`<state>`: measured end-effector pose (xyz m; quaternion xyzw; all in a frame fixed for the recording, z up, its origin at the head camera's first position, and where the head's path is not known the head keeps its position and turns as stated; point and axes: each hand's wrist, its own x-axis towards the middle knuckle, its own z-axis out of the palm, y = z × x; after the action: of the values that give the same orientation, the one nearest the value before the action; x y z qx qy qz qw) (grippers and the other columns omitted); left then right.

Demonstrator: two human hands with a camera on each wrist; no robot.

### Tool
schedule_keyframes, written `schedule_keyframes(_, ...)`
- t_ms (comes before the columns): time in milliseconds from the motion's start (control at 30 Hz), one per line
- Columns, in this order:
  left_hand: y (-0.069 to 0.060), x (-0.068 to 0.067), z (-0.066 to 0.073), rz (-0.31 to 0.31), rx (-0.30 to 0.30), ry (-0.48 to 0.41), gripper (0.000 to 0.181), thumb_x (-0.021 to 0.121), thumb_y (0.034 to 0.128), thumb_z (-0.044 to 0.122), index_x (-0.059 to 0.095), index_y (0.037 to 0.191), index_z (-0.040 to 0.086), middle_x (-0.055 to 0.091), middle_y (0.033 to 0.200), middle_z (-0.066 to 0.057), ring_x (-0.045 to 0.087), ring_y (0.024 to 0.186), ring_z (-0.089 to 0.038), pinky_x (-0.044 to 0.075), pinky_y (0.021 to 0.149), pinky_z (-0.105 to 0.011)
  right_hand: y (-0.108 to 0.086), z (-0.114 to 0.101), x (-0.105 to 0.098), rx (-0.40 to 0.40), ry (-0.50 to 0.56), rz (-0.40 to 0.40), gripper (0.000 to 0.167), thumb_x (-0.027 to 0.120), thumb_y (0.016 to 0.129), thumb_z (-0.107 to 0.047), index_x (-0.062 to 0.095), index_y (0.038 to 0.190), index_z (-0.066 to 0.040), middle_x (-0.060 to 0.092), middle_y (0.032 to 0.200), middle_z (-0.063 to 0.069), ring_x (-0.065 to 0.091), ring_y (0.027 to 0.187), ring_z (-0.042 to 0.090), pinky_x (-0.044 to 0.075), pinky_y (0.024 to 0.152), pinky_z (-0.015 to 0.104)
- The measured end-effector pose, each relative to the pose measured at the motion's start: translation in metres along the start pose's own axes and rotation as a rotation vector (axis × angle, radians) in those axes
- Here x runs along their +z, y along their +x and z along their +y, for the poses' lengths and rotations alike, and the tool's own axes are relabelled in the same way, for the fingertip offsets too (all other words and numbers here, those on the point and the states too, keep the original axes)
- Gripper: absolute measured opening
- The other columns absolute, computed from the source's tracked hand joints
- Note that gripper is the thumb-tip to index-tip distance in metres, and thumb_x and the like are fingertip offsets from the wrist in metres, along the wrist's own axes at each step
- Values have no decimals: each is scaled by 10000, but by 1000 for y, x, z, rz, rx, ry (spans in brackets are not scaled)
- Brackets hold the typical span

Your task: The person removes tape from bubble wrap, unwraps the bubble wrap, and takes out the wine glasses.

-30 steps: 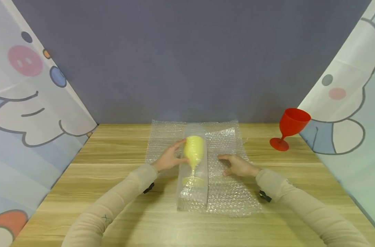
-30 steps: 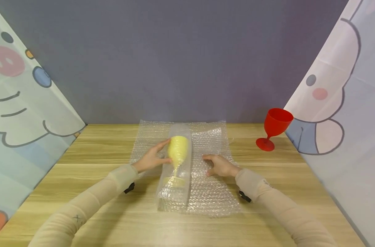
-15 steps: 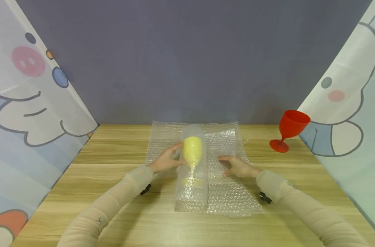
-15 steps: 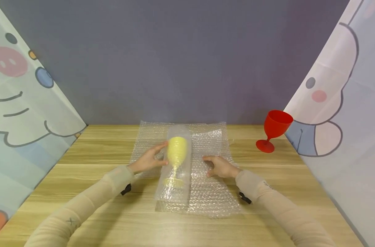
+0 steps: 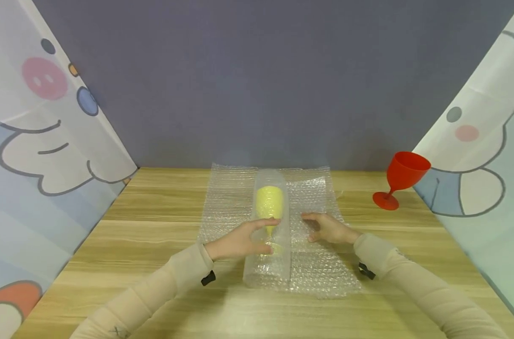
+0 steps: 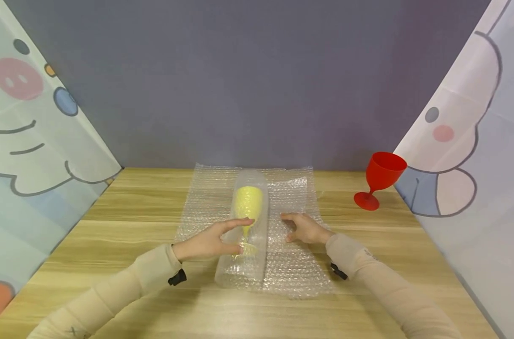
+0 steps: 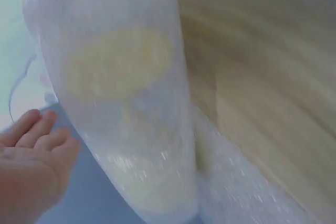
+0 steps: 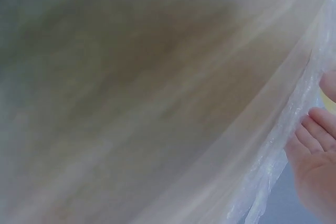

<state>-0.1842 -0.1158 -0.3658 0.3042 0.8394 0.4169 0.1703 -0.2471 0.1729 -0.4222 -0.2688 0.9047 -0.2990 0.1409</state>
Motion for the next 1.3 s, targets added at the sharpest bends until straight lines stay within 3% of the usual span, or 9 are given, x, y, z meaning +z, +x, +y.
schedule_keyframes(167, -6, 16, 8, -32, -14, 25, 744, 705, 790, 310, 342, 1421, 159, 265, 1503, -59, 253, 1373, -236, 243, 1110, -482, 0, 0, -1, -2, -15, 10, 740, 750, 699, -165, 421, 1332, 31, 407, 1391, 211, 331, 1299, 407, 250, 1084, 534)
schedule_keyframes(500, -18, 29, -2, -54, 32, 171, 1043, 811, 642, 310, 205, 1458, 74, 115, 1546, -24, 70, 1423, -208, 196, 1120, -490, -5, 2, 3, 8, 2, 12, 731, 743, 710, -145, 414, 1341, 22, 408, 1396, 196, 333, 1307, 387, 247, 1092, 519)
schedule_keyframes(767, -24, 25, -13, -29, 57, 140, 981, 769, 691, 190, 177, 1465, 75, 80, 1547, -12, 49, 1422, -210, 206, 1113, -494, -1, -2, 0, -4, -37, 3, 728, 743, 721, -147, 409, 1343, 27, 401, 1404, 187, 334, 1311, 376, 246, 1098, 507)
schedule_keyframes(967, -37, 22, -24, 8, 74, 100, 935, 742, 720, 172, 184, 1469, 115, 78, 1546, 34, 50, 1421, -193, 194, 1104, -528, 3, -8, 2, 2, -44, -20, 723, 739, 725, -164, 412, 1339, 31, 389, 1411, 189, 330, 1313, 373, 256, 1096, 497)
schedule_keyframes(1300, -54, 13, -35, 76, 73, 110, 969, 740, 709, 140, 151, 1478, 165, 80, 1550, -16, 64, 1419, -213, 189, 1101, -517, -1, -4, 1, 7, -41, -13, 706, 735, 729, -145, 419, 1339, 17, 383, 1419, 177, 326, 1316, 372, 248, 1098, 503)
